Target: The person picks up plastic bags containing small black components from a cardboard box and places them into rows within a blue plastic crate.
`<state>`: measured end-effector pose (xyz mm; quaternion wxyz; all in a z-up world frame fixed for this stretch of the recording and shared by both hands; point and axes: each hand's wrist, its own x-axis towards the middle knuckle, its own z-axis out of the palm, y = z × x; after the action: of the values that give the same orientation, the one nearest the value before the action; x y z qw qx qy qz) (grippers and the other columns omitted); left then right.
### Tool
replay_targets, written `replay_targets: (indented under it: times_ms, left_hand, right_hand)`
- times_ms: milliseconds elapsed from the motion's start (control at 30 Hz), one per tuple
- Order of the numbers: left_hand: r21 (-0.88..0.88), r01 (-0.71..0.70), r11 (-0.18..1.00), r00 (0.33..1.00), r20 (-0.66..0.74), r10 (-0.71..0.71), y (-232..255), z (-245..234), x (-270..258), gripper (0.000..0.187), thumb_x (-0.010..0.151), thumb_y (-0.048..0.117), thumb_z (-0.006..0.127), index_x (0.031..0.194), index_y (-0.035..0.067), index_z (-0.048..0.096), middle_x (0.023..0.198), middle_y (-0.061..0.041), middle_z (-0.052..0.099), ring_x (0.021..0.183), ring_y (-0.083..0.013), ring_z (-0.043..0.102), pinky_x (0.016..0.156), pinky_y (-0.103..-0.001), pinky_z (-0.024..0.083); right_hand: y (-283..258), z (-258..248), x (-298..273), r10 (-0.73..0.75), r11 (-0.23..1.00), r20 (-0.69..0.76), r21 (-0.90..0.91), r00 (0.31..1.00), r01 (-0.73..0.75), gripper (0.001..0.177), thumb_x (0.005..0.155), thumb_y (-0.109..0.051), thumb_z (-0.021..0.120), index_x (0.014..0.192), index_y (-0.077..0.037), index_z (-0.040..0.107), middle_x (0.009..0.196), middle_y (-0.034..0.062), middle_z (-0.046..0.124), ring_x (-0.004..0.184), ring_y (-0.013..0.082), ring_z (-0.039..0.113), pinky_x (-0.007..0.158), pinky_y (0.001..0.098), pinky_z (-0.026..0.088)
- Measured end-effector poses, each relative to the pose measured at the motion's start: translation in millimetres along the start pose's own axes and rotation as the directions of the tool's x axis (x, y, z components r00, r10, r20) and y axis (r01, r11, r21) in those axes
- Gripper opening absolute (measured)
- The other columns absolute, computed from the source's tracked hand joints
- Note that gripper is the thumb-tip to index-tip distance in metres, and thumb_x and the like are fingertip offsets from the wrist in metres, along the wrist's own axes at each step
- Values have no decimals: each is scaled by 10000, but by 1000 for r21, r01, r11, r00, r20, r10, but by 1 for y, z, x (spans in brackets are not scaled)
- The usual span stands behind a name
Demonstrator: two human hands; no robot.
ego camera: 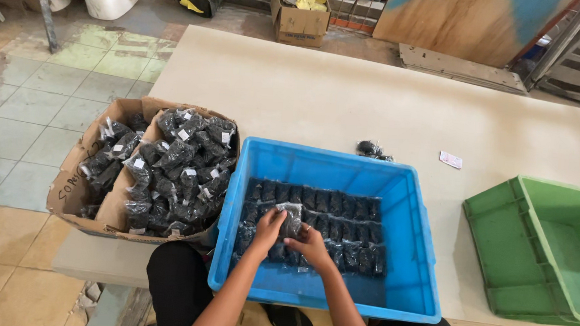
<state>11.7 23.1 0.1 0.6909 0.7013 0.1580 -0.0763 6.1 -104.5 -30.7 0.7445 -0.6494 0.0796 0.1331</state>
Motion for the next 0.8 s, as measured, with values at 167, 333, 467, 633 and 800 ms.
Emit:
replay_targets:
  times_ms: [167,333,467,633,800]
  left_hand:
    - [186,171,967,985,-3,-174,11,-2,-2,620,680,651,586,1068,168,603,1068,-54,618,1089,-239,517,908,-358,414]
    - [172,88,981,995,-53,-80,8,-4,0,459,745,534,576,937,123,649,918,-80,655,988,-273,572,802,-368,459]
    - [78,99,992,995,-14,-99,7,-9,-7,540,766,514,570,1068,67,597,1076,-162,597,1074,-315,514,865,-392,434]
    - [65,107,992,993,39,-110,6,-15,-11,563,794,496,577,1162,71,553,1056,-145,598,1032,-252,535,800,-355,455]
    - [131,78,988,994,66,-87,3,-16,-7,553,781,492,593,1128,61,581,1084,-153,595,1052,-287,532,825,-366,458]
  right_hand:
    - [4,6,-2,7,1000,50,17,999,-8,411,617,50,762,985,-6,586,792,119,659,682,179,643,561,320,564]
    - [6,-1,0,57,998,70,22,996,-59,679,553,107,778,1155,-56,508,862,147,657,615,248,660,453,326,575]
    - [7,0,-7,110,994,90,2,990,-110,571,617,109,718,1136,-50,541,806,134,668,558,223,656,460,291,573]
    - [2,-20,-5,39,965,228,-260,973,22,631,627,23,756,1198,-48,497,963,138,629,833,216,608,658,372,554]
    - [-6,-15,6,-50,982,197,-168,979,84,555,679,9,725,1156,-139,483,1068,109,583,904,231,602,728,359,523]
